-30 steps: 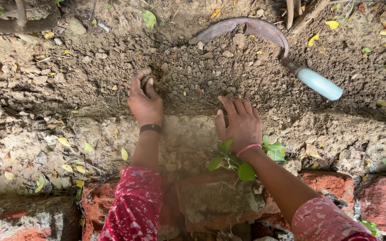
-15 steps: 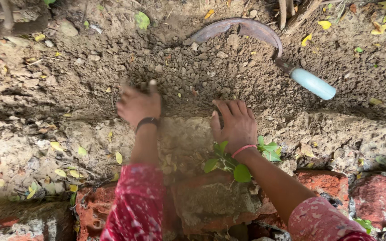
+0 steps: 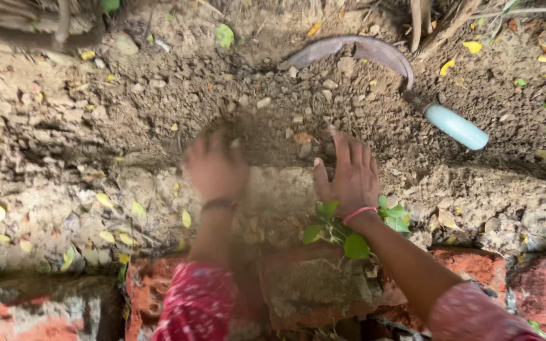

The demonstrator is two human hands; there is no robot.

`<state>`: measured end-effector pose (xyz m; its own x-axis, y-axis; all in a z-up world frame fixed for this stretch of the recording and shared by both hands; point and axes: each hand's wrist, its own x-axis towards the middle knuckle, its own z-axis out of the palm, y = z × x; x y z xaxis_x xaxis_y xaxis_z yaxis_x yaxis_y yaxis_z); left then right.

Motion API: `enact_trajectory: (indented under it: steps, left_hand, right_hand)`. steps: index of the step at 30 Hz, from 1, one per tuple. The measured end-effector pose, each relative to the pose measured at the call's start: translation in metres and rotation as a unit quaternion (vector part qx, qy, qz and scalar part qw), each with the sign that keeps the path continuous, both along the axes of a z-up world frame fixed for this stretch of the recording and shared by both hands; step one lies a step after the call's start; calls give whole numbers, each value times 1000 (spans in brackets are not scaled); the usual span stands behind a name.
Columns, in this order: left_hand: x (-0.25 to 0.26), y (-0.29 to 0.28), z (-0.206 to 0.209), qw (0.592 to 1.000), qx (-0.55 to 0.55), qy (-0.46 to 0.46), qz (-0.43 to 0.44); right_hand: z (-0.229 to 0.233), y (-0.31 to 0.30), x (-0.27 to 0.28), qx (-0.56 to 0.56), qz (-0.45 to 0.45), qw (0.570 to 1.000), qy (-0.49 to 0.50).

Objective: The person clears soil and debris from a garden patch using a sickle and their hands, digging around small plants and removing loose stones.

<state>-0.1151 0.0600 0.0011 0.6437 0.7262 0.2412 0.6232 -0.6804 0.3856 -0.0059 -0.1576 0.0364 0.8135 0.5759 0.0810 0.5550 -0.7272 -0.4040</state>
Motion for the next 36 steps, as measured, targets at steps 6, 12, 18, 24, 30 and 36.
enact_trajectory:
  steps: [6,12,18,24,30,36]
  left_hand:
    - [-16,6,-12,998,51,-18,-8]
    - [-14,11,-9,999,42,12,-18]
    - [-15,7,-3,999,38,-4,-13]
    - [-12,10,-2,999,35,17,-21]
    - [-12,8,2,999,43,25,-22]
    - [-16,5,-1,998,63,9,-27]
  right_hand:
    - [-33,7,54,-53,-154,983,87]
    - [-67,-51,169,-310,-222,924,-29]
    - [-38,-80,209,-261,-162,950,48]
    - [-8,-151,200,-281,-154,942,97]
    - [20,-135,193,-131,-148,977,-86]
    - [21,82,43,-172,336,922,88]
